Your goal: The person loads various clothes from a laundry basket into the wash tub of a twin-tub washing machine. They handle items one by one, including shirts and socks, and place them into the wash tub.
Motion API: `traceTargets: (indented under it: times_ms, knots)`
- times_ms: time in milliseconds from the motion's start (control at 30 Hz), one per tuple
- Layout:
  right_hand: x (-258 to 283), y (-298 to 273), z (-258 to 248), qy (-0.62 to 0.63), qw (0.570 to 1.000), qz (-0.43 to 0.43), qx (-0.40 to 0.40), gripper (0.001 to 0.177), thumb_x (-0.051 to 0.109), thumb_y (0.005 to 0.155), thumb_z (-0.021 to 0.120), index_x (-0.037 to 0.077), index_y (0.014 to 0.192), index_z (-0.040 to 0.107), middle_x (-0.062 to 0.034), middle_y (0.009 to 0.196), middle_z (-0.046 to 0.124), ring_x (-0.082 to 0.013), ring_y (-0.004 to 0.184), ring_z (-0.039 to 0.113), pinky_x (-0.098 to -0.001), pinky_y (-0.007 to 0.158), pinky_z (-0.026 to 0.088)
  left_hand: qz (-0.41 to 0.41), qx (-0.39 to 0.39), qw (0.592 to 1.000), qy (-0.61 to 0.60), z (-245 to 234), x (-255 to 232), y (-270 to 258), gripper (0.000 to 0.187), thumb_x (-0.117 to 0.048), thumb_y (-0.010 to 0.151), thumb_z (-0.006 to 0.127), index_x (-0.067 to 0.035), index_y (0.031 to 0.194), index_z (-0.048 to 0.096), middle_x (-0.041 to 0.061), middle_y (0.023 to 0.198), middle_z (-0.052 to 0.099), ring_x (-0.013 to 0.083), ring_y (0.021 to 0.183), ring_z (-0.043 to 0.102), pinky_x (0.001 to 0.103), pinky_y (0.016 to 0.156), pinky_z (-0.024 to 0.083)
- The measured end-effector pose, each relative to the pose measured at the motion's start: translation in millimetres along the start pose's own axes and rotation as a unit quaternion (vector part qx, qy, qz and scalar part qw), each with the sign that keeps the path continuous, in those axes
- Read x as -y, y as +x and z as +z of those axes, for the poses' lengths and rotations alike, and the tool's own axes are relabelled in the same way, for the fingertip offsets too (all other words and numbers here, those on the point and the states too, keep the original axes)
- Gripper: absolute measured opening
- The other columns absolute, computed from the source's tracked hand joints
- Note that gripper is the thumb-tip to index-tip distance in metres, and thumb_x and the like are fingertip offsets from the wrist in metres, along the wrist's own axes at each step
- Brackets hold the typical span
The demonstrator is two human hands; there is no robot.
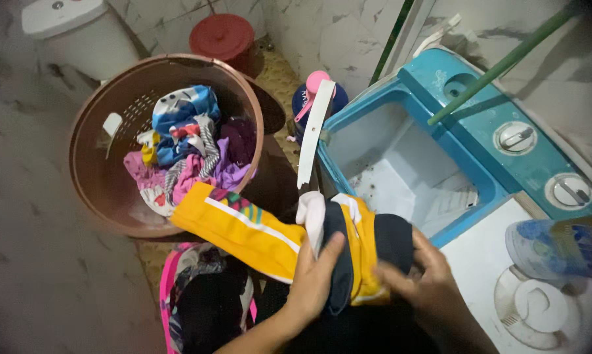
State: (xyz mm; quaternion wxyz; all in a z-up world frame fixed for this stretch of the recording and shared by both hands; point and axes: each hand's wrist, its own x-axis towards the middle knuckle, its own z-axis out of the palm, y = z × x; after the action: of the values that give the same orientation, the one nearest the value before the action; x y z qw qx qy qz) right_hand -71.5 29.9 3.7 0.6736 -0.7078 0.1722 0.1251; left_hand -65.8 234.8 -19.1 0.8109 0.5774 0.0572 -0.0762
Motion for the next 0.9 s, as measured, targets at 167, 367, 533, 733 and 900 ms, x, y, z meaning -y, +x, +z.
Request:
traceTargets:
  times_ms: [167, 367, 533, 733, 900]
  knots:
    - [13.6, 17.6, -37.6, -0.094, 0.961, -0.217, -0.140, 0.022, 0.011, 0.104, 0.060, -0.003, 0.120, 0.063, -0.0058, 0.099, 0.068, -0.0111, 0.086, 0.062, -0.0268, 0.078, 0.052, -0.105, -0.052, 0.985, 0.129, -47.3, 12.2, -16.8, 0.040, -0.026, 0.094, 0.067, 0.003, 0.121, 0.067, 0.012, 0.101, 0.065, 0.0179, 0.091, 0.059, 0.035, 0.081, 0.049]
    - [25.9, 30.6, -28.7, -0.034, 0.951, -0.298, -0.068, 0.017, 0.012, 0.108, 0.058, -0.004, 0.114, 0.061, -0.0022, 0.099, 0.063, -0.0075, 0.087, 0.057, -0.0247, 0.075, 0.049, 0.038, -0.052, 0.914, 0.401, -92.2, -7.7, -28.3, 0.065, -0.015, 0.084, 0.075, 0.002, 0.138, 0.044, 0.021, 0.123, 0.060, 0.0276, 0.114, 0.059, 0.037, 0.101, 0.048]
    - [58.7, 26.2, 35.9, -0.166, 0.940, -0.270, 0.124, 0.019, 0.012, 0.099, 0.060, 0.001, 0.110, 0.071, -0.0055, 0.091, 0.074, -0.0088, 0.081, 0.066, -0.0260, 0.071, 0.054, 0.297, 0.057, 0.885, 0.354, -69.9, -52.6, -17.8, 0.110, -0.019, 0.069, 0.091, 0.006, 0.153, 0.024, 0.028, 0.149, 0.039, 0.0397, 0.141, 0.039, 0.047, 0.116, 0.031]
    - [87.3, 13.4, 72.9, -0.257, 0.894, -0.279, 0.240, 0.028, 0.018, 0.085, 0.076, 0.003, 0.108, 0.073, -0.0070, 0.088, 0.080, -0.0106, 0.076, 0.072, -0.0266, 0.070, 0.057, 0.205, 0.236, 0.887, 0.340, -57.2, -93.1, 30.4, 0.055, -0.022, 0.077, 0.087, -0.001, 0.121, 0.062, 0.015, 0.104, 0.069, 0.0254, 0.097, 0.074, 0.036, 0.084, 0.056]
    - [84.5, 22.6, 68.4, -0.389, 0.874, -0.144, 0.253, 0.050, 0.025, 0.075, 0.088, 0.012, 0.119, 0.068, -0.0076, 0.086, 0.080, -0.0154, 0.074, 0.075, -0.0303, 0.071, 0.057, 0.114, 0.273, 0.879, 0.374, -75.9, -102.8, 48.0, 0.022, -0.020, 0.081, 0.083, -0.002, 0.091, 0.075, 0.003, 0.067, 0.064, 0.0149, 0.061, 0.063, 0.031, 0.056, 0.049]
